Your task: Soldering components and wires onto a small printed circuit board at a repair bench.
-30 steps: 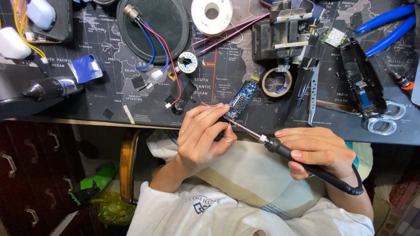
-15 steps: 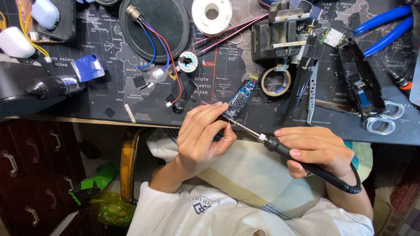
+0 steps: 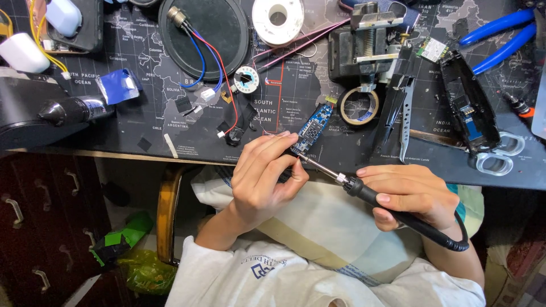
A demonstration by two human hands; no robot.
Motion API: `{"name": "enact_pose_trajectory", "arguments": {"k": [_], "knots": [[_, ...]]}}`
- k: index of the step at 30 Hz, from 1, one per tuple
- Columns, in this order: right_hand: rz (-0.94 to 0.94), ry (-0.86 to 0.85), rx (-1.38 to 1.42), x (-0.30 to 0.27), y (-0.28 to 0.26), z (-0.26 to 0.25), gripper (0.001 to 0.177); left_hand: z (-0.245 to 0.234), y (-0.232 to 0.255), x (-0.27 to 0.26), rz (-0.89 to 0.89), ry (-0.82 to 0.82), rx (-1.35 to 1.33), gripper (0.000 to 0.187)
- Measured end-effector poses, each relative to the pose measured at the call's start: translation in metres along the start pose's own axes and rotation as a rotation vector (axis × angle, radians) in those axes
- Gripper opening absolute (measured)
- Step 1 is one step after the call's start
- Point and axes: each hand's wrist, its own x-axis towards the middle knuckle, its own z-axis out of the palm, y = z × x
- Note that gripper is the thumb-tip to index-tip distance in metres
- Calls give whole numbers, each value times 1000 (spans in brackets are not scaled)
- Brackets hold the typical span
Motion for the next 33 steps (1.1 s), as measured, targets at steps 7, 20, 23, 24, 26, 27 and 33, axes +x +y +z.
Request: {"name": "enact_pose_trajectory", "arguments": {"k": [7,20,23,24,26,27,33], "knots": [[-19,21,5,-1,3,2,10,1,1,0,2,7,9,11],[-13,30,27,1,1,2,11,2,1,0,9,7,13,11],[-34,25,5,2,2,2,12,1,2,0,7,2,10,12],[-33,26,5,2,1,2,12,1,2,0,7,1,10,12],[-20,48,13,3,0,3,10,0,2,1,13,-6,13,11],[-21,47,14,3,1,3,10,0,2,1,12,-6,14,11],[-19,38,9,1,2,2,9,0,3,1,9,-10,18,11]]}}
